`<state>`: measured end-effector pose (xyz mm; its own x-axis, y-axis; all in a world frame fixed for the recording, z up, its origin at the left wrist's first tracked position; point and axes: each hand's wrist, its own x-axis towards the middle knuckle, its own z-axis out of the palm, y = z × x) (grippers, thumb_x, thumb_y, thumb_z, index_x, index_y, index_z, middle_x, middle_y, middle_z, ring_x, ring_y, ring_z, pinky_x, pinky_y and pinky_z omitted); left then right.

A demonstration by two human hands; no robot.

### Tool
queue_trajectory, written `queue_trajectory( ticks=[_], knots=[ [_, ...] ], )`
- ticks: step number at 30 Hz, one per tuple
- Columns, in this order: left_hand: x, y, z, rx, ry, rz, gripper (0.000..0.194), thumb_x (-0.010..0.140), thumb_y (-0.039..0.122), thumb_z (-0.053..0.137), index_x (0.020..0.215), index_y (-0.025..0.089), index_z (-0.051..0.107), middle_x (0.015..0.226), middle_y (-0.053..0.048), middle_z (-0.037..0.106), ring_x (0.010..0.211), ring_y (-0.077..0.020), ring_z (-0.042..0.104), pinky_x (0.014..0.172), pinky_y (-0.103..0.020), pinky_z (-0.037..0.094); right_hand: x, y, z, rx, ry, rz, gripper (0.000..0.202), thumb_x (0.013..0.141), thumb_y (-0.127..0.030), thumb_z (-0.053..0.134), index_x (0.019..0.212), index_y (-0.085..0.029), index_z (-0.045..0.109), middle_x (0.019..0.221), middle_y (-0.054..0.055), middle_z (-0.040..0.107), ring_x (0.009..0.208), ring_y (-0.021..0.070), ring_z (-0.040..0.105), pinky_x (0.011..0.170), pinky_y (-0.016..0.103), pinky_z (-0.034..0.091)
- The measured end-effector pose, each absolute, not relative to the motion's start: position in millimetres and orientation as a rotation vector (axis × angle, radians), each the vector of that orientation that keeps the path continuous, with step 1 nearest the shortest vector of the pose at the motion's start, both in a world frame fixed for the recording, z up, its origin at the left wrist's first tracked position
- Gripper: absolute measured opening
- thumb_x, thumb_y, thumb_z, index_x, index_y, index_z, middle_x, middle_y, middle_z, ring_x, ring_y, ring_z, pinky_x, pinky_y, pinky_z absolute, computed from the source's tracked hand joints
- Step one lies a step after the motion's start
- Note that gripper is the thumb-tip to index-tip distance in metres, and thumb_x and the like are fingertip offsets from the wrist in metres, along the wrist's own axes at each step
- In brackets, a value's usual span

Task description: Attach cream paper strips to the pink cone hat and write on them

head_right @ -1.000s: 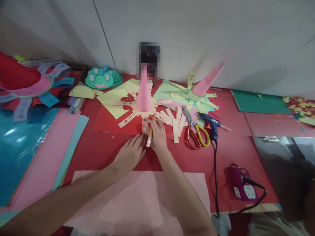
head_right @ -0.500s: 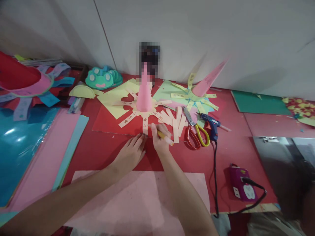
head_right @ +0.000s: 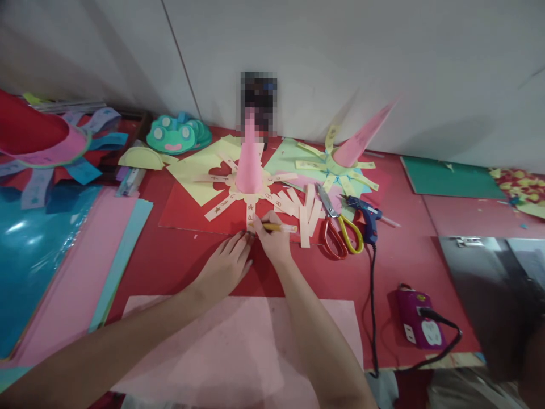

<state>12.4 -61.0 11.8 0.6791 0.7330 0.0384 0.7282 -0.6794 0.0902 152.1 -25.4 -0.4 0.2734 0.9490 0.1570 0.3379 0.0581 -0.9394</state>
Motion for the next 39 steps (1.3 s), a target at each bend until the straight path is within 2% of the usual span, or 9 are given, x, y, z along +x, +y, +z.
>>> queue_trajectory(
  ticks=[14, 25, 39],
  knots=[
    [11.8, -60.7, 10.8, 2.79, 1.214, 0.14, 0.041, 0.092, 0.019, 0.034, 0.129, 0.005, 0.047, 0.124, -0.018, 0.055, 0.124, -0.0264, 0.045, 0.099, -0.038, 0.041, 151.4, -25.0, 1.8, -1.503, -1.303, 0.692, 0.036, 0.08, -0.047, 0.054, 0.059, -0.021, 0.04, 0.051, -0.007, 0.041, 0.048, 0.0079, 0.038, 0.048, 0.021, 0.034],
    [12.3, -60.8, 11.7, 2.834, 1.227, 0.105, 0.042, 0.093, 0.019, 0.033, 0.129, 0.002, 0.046, 0.126, -0.018, 0.055, 0.122, -0.0263, 0.047, 0.097, -0.037, 0.042, 153.3, -24.7, 0.5, -1.545, -1.273, 0.553, 0.036, 0.083, -0.041, 0.05, 0.057, -0.022, 0.034, 0.048, -0.008, 0.033, 0.045, 0.0071, 0.031, 0.044, 0.021, 0.029],
    [12.8, -62.3, 11.6, 2.83, 1.23, 0.106, 0.043, 0.093, 0.019, 0.032, 0.13, 0.001, 0.045, 0.128, -0.019, 0.053, 0.122, -0.0271, 0.047, 0.098, -0.039, 0.043, 153.2, -25.2, 1.0, -1.55, -1.248, 0.587, 0.034, 0.083, -0.039, 0.05, 0.058, -0.022, 0.035, 0.048, -0.008, 0.036, 0.045, 0.0075, 0.036, 0.046, 0.022, 0.032]
  ],
)
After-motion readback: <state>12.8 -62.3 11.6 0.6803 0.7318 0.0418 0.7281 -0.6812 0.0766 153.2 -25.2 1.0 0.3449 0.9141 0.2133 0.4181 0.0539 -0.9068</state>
